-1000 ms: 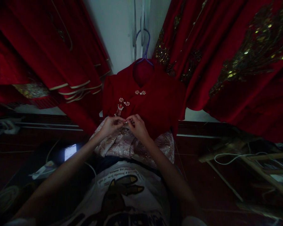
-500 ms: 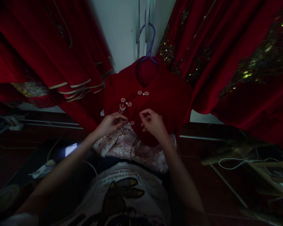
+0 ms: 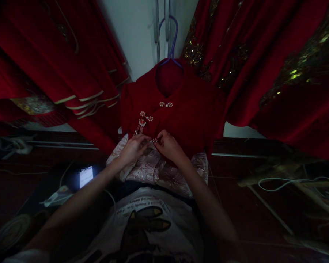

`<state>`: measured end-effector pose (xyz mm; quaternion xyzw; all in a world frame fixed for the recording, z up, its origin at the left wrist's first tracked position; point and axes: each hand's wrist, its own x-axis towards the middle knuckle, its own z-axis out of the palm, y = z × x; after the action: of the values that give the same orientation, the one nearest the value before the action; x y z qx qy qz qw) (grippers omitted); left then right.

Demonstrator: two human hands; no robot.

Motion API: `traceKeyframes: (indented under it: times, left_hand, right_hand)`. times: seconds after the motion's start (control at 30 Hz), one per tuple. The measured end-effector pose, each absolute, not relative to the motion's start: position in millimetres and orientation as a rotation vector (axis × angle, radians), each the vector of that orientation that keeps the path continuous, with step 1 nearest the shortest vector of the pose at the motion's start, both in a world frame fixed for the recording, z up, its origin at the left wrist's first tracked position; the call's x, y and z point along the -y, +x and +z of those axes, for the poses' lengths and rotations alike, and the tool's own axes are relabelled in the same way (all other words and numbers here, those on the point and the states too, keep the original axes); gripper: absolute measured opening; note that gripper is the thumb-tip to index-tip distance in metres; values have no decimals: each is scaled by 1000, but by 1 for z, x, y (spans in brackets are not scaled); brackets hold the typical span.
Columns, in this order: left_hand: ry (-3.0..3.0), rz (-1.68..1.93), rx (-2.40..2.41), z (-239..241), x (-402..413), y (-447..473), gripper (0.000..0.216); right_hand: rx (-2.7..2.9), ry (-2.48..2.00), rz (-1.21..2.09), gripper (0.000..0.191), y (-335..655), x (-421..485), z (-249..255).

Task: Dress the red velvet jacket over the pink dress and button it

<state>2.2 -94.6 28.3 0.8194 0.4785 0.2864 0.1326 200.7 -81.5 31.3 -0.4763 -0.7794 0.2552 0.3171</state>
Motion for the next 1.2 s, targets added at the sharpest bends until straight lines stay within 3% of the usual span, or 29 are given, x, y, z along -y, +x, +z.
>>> traceKeyframes:
  times: [0.2,0.5,1.2]
  left_hand:
    - [2399,908,-1376,21,92,2,10]
    - [2277,996,-1255,18,89,1,15]
    - [2066,1075,-1319,10,88,1,7]
  right_hand:
    - [2031,-1243,594,17,190,77,18]
    - [1973,-1184,807,5,190,78,26]
    - [1907,-1132,823,16,189,81,24]
